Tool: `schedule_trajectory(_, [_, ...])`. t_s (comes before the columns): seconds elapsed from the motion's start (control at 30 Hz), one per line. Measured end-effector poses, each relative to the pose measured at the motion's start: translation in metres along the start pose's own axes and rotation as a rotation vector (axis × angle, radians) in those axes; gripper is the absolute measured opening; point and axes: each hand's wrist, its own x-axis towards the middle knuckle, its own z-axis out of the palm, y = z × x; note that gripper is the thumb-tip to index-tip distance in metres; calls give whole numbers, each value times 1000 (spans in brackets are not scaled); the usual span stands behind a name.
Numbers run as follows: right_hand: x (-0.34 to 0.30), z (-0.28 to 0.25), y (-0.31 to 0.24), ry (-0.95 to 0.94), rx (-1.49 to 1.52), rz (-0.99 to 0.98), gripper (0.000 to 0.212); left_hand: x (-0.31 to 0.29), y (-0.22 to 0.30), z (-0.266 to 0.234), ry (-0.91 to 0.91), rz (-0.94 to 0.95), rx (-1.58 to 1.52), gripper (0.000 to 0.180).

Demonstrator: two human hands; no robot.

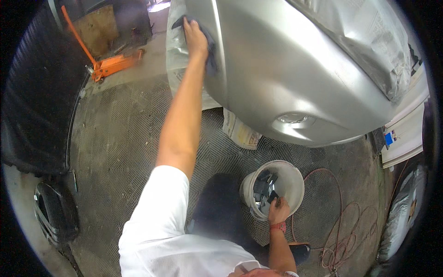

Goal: The person kneels on the floor and scrubs a silver car bumper with a sponge, repeatedly dipping it into a bucket of water. They then wipe the bumper with a cloth, focusing on the lower edge and contours.

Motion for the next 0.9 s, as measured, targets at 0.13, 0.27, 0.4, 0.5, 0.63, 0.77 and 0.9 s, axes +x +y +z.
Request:
schedule_trajectory(0.13, [-3,0,6,43,3,15,27,-116,-42,-5,8,-58,-150,72])
schedule_trajectory(0.27, [-4,0,6,39,51,51,29,-192,-101,-3,127,-256,-317,73])
schedule_trajectory(0.4, [4,10,4,7,80,8,28,-222,-196,-11,350,-526,-691,75])
schedule_trajectory(0.5, [-4,0,11,42,38,32,27,-283,-153,44,382,-860,-934,77])
schedule_trajectory(0.63, [0,3,5,22,-8,-2,27,-321,-131,58,400,-1065,-1161,81])
schedule_trajectory(0.77, [1,0,0,-50,-22,80,27,-374,-91,79,448,-1074,-1111,87])
schedule_trajectory(0.9, [4,3,3,-37,-22,52,28,-415,-20,94,414,-639,-693,90])
